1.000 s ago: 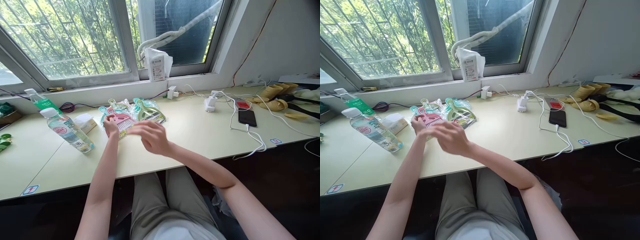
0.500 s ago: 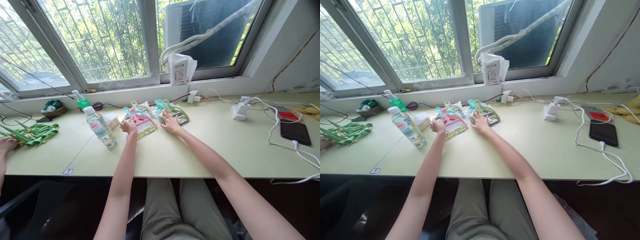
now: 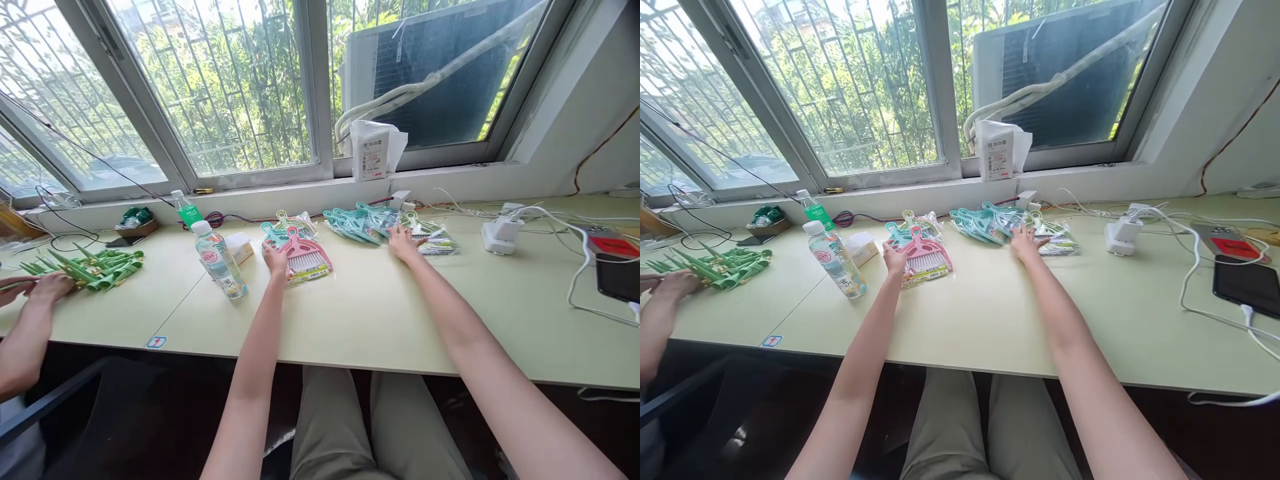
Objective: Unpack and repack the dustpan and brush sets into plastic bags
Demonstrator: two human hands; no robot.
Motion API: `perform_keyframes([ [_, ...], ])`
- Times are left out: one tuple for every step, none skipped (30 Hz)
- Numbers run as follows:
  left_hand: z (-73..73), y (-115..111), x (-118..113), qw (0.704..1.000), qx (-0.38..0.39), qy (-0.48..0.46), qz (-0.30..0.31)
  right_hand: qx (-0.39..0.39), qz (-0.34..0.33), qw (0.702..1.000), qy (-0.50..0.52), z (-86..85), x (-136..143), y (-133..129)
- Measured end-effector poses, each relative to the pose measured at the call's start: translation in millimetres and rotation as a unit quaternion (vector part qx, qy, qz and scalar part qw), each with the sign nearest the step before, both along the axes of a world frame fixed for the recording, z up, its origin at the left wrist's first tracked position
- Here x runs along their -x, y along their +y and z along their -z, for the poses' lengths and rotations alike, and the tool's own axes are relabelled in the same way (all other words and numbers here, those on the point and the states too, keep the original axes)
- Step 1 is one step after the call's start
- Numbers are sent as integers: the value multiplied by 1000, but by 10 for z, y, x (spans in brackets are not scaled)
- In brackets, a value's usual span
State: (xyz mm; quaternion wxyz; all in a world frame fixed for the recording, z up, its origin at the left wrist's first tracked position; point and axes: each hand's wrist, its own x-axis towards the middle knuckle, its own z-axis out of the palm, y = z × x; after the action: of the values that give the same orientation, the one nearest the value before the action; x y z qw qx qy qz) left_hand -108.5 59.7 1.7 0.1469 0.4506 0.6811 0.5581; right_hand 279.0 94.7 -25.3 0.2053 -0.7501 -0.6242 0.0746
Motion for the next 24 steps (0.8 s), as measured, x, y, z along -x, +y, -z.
perform_keyframes([
  [1,0,2,1000,15,8,13,0,4,1000,-9,17,-129,-2],
  [-1,0,5,999,32,16,23,7,4,1000,-20,31,-236,-13],
  [-4,-1,11,998,50,24,27,12,3,999,-30,43,-318,-30],
  [-10,-3,18,997,68,32,29,14,1,999,-42,52,-375,-53],
  [-15,-5,26,995,85,39,32,10,1,998,-57,57,-406,-81],
  [-21,-8,33,994,96,45,38,-3,2,997,-73,56,-414,-113],
  [-26,-13,38,993,102,50,46,-22,1,996,-92,47,-403,-149],
  [-29,-18,39,991,108,54,57,-45,-3,993,-110,28,-374,-189],
  [-32,-26,34,989,116,58,75,-69,-13,990,-126,-1,-331,-235],
  [-34,-35,21,985,126,65,97,-94,-26,986,-136,-39,-274,-288],
  [-37,-46,-1,981,137,74,119,-118,-45,982,-140,-82,-205,-350],
  [-40,-59,-31,976,146,88,138,-140,-73,978,-137,-128,-122,-423],
  [-43,-73,-69,972,149,105,150,-160,-108,973,-128,-170,-25,-507],
  [-48,-87,-114,969,144,126,157,-176,-155,965,-118,-202,84,-602],
  [-52,-102,-162,967,132,146,159,-185,-215,953,-108,-220,205,-704],
  [-56,-115,-214,967,121,159,160,-190,-282,935,-102,-220,334,-811],
  [-57,-128,-268,967,111,163,163,-193,-344,914,-98,-202,466,-915],
  [-54,-139,-323,967,106,155,172,-191,-394,894,-93,-168,594,-1013],
  [-46,-149,-377,968,104,134,186,-190,-430,879,-86,-124,711,-1098],
  [-32,-158,-431,968,105,103,205,-188,-455,867,-80,-74,809,-1167],
  [-13,-166,-484,966,106,62,227,-188,-470,859,-74,-25,883,-1218],
  [9,-174,-532,963,108,12,247,-191,-475,856,-68,18,931,-1250],
  [32,-182,-576,956,111,-44,266,-195,-476,855,-62,54,951,-1265],
  [52,-190,-612,944,118,-103,289,-200,-476,854,-54,82,947,-1266],
])
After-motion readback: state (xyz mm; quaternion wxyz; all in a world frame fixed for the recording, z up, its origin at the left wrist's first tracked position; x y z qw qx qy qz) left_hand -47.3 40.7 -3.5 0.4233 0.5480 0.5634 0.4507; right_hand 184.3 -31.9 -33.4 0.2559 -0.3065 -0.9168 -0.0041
